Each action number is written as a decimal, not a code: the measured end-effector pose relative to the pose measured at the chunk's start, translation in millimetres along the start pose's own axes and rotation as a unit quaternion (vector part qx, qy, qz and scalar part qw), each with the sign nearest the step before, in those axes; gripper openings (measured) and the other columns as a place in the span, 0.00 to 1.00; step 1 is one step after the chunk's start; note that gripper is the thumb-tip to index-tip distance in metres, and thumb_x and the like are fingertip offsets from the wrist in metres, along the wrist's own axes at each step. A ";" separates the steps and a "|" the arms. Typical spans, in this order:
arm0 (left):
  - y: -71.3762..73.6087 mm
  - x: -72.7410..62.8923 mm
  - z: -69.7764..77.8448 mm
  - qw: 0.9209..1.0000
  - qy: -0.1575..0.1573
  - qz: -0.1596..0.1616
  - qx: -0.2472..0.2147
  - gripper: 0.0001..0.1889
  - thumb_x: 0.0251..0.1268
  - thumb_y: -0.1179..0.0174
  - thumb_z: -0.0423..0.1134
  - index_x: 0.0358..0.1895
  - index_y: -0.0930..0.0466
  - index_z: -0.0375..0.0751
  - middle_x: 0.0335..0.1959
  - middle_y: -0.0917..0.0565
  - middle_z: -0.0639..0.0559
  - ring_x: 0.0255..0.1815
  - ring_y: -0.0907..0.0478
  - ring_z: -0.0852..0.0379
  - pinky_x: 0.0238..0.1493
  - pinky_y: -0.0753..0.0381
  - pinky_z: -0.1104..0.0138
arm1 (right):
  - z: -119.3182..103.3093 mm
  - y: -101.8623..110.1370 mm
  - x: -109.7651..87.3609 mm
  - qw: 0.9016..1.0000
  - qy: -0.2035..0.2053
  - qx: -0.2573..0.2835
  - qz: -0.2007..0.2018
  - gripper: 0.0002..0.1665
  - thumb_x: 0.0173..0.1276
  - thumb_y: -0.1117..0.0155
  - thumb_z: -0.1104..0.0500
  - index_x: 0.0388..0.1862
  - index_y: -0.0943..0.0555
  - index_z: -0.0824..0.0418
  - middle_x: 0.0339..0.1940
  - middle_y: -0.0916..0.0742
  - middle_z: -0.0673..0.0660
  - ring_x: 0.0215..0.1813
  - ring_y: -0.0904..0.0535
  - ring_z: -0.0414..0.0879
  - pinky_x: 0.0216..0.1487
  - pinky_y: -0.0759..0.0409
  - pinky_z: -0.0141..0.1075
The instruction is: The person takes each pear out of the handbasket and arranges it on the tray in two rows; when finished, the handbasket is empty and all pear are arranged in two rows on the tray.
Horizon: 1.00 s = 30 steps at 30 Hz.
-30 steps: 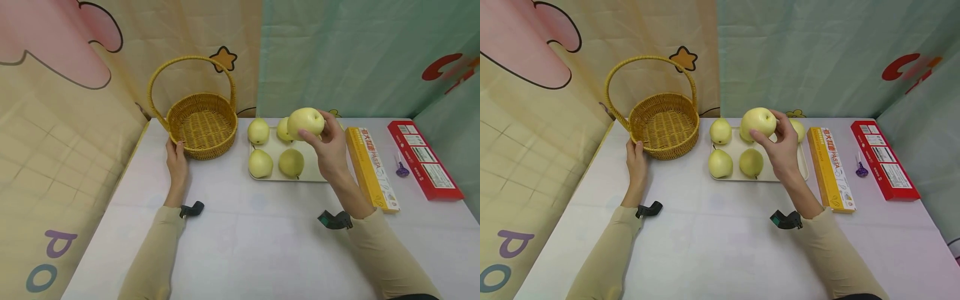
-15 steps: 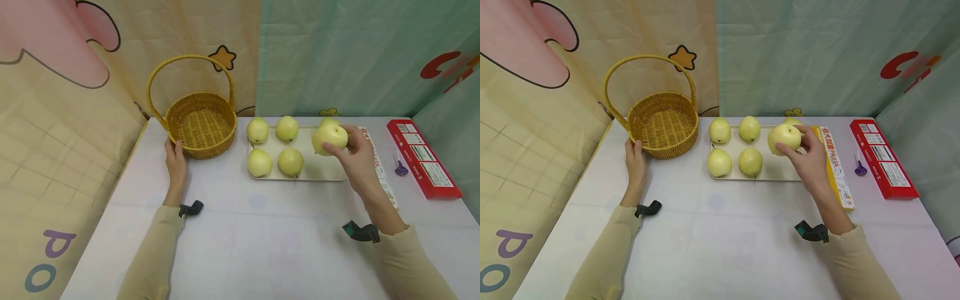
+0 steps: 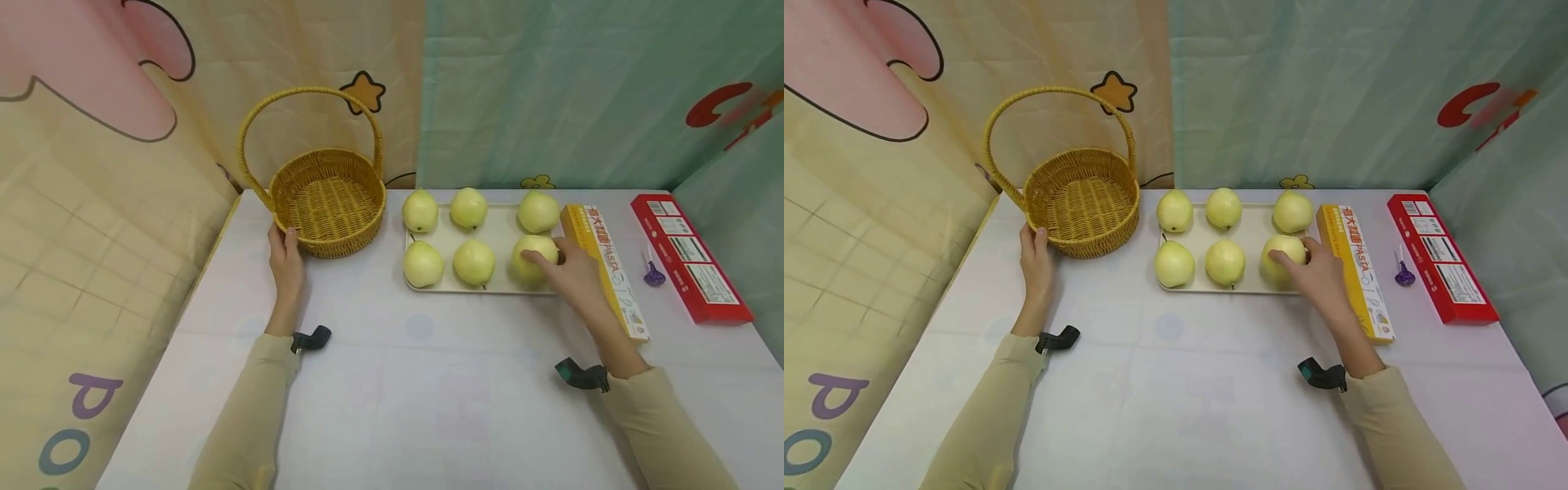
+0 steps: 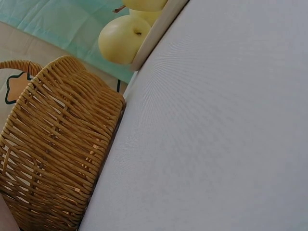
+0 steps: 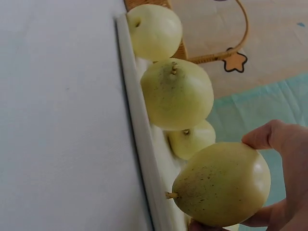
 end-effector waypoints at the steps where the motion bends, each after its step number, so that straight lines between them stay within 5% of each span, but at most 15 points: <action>1: 0.3 0.3 0.1 1.000 0.000 0.001 0.001 0.33 0.87 0.60 0.56 0.85 0.47 0.46 0.84 0.38 0.49 0.84 0.42 0.57 0.83 0.43 0.64 | 1.3 -2.1 1.5 1.000 0.004 -0.011 0.001 0.46 0.75 0.44 0.28 0.64 0.25 0.70 0.50 0.19 0.68 0.49 0.26 0.59 0.42 0.30 0.42; 7: 2.0 0.4 0.8 1.000 0.002 0.003 -0.001 0.33 0.87 0.60 0.56 0.85 0.47 0.46 0.84 0.38 0.50 0.84 0.42 0.58 0.83 0.43 0.64 | 4.4 -6.3 6.0 0.999 0.021 -0.021 0.029 0.44 0.78 0.47 0.31 0.62 0.26 0.73 0.48 0.18 0.69 0.45 0.23 0.61 0.41 0.28 0.44; 16: 2.8 0.7 3.0 1.000 -0.004 0.005 -0.004 0.33 0.87 0.60 0.55 0.85 0.47 0.45 0.84 0.38 0.50 0.84 0.42 0.59 0.83 0.44 0.65 | -1.2 -2.5 8.1 0.993 0.070 0.033 0.092 0.47 0.74 0.34 0.43 0.80 0.38 0.69 0.69 0.24 0.71 0.63 0.26 0.66 0.63 0.28 0.62; 22: 0.4 0.9 3.0 1.000 -0.007 0.001 -0.008 0.33 0.87 0.60 0.56 0.85 0.47 0.45 0.85 0.38 0.49 0.84 0.43 0.59 0.83 0.44 0.65 | 0.1 3.8 5.8 0.989 0.072 0.017 0.125 0.44 0.69 0.29 0.46 0.73 0.31 0.70 0.63 0.20 0.72 0.59 0.26 0.66 0.59 0.29 0.61; 30: -1.2 -0.5 2.0 1.000 0.002 -0.005 -0.004 0.33 0.87 0.60 0.57 0.85 0.47 0.46 0.85 0.38 0.51 0.84 0.43 0.60 0.84 0.44 0.65 | 1.8 3.4 2.0 0.993 0.050 -0.028 0.100 0.45 0.69 0.32 0.42 0.70 0.31 0.73 0.59 0.21 0.73 0.59 0.28 0.67 0.56 0.30 0.60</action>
Point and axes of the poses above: each hand's wrist, its own x-axis towards the middle knuckle, its own y-axis out of the back of the hand, z = x × y, the point moved 10 cm from there along x, towards the middle knuckle
